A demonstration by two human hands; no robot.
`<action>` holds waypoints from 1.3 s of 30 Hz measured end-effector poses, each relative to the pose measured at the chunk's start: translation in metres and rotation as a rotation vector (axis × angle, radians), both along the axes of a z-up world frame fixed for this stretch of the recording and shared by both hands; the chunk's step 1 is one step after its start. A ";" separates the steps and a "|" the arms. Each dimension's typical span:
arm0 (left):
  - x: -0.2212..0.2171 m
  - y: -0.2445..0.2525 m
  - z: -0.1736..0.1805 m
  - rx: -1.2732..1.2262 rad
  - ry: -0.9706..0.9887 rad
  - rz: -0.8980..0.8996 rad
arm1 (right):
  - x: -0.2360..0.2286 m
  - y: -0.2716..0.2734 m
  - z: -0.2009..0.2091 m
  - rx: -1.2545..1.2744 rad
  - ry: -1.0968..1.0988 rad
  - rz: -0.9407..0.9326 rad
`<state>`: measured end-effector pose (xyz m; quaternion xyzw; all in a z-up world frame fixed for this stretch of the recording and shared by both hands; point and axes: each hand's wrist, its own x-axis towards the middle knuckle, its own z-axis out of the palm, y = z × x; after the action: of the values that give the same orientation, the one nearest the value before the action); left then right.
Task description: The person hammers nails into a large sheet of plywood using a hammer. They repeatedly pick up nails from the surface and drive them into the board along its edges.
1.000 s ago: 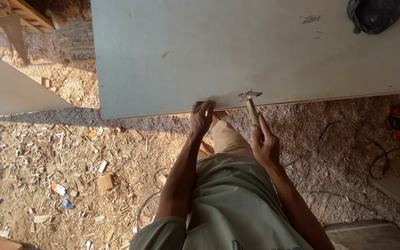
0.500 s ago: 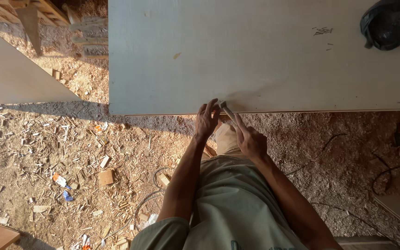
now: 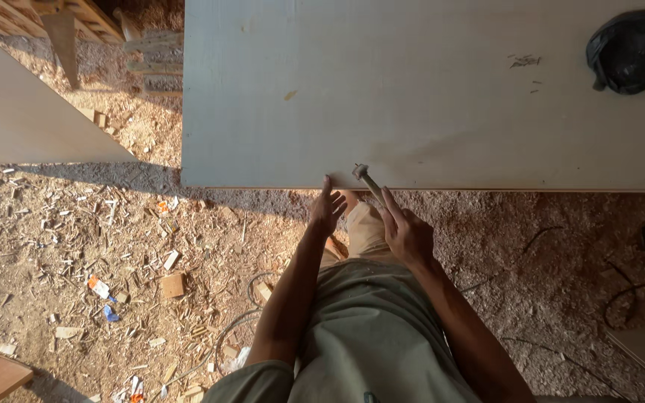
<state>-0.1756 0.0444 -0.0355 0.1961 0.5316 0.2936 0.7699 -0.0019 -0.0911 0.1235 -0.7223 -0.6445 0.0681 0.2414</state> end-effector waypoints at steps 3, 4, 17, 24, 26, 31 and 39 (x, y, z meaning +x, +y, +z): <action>0.008 0.000 -0.008 0.019 -0.167 0.001 | 0.003 -0.010 -0.008 0.270 0.042 0.019; 0.009 -0.002 -0.014 0.030 -0.201 0.016 | 0.002 -0.010 -0.012 0.311 0.056 0.042; 0.016 0.002 -0.039 -0.001 -0.218 0.023 | 0.002 -0.002 -0.037 0.013 -0.008 0.020; 0.018 0.007 -0.041 0.010 -0.236 0.044 | 0.012 0.008 -0.052 0.401 0.013 0.080; 0.016 -0.008 -0.041 -0.017 -0.233 0.048 | 0.009 -0.006 -0.051 -0.028 -0.024 0.021; 0.017 0.011 -0.035 0.016 -0.194 0.061 | 0.010 0.008 -0.053 0.000 -0.085 0.023; 0.020 0.002 -0.023 -0.083 -0.138 0.162 | 0.019 0.007 -0.065 0.186 0.019 0.138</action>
<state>-0.1553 0.0466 -0.0583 0.0998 0.5031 0.3456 0.7858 0.0174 -0.0836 0.0583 -0.6499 -0.6940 0.0314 0.3083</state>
